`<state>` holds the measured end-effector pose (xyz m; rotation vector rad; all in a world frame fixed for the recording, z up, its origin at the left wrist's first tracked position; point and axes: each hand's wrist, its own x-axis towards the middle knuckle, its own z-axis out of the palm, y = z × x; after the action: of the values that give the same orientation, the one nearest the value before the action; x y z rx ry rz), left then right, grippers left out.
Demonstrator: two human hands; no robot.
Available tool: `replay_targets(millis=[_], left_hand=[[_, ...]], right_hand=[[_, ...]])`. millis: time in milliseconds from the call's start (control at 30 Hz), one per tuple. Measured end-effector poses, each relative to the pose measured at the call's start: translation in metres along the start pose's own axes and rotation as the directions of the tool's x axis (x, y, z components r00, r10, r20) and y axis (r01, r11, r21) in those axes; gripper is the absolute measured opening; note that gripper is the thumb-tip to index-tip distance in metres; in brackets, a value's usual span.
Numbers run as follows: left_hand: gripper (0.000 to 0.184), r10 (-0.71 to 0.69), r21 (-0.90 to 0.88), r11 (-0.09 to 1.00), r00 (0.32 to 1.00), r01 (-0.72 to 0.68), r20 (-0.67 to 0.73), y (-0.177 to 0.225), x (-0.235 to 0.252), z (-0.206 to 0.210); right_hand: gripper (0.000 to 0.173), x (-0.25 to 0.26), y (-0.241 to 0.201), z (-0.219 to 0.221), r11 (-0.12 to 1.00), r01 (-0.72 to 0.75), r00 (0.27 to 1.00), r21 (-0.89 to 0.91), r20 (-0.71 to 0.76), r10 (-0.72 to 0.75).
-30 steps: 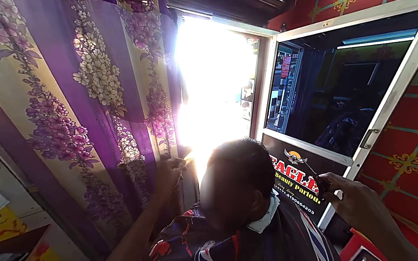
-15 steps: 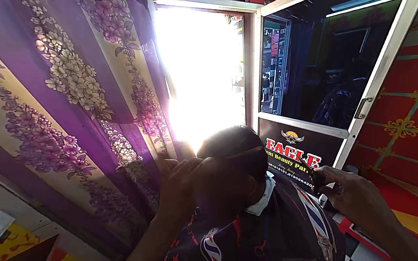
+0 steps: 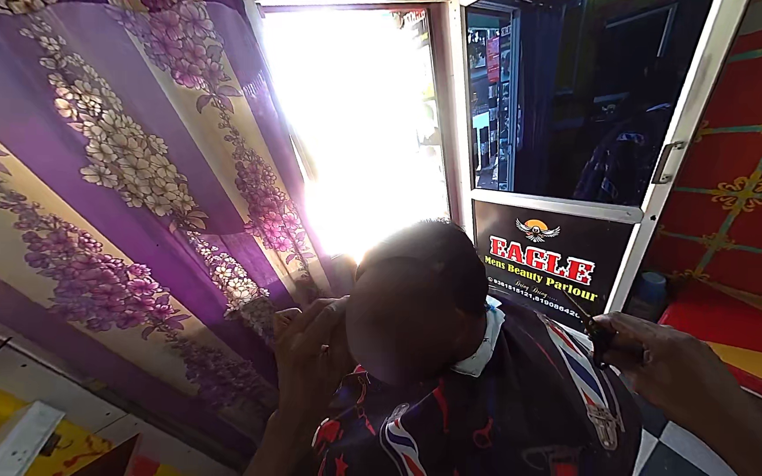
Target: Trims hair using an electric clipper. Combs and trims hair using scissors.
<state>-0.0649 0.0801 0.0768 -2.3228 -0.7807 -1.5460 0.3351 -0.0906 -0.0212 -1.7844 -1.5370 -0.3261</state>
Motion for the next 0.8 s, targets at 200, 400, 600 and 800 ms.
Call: replay_targets(millis=[200,400,600,800], left_hand=[[0.017,0.072,-0.057,0.996,0.996,-0.075,-0.048,0.008,-0.02,0.01],[0.022,-0.011,0.046,0.999,0.999,0.014,-0.053,0.005,-0.037,0.001],[0.02,0.015,0.145,0.989,0.995,0.0,-0.102,0.013,-0.074,0.003],[0.021,0.161,0.2,0.957,0.958,-0.21,0.236,0.028,-0.078,-0.018]], right_hand=[[0.035,-0.02,0.001,0.004,0.995,-0.037,0.999,0.095,-0.024,0.04],[0.034,-0.06,0.017,0.011,0.98,-0.108,0.993,0.166,-0.034,0.115],[0.036,-0.085,0.028,0.007,0.96,-0.204,0.979,0.192,0.024,0.204],[0.034,-0.086,0.032,0.007,0.956,-0.188,0.981,0.226,-0.001,0.193]])
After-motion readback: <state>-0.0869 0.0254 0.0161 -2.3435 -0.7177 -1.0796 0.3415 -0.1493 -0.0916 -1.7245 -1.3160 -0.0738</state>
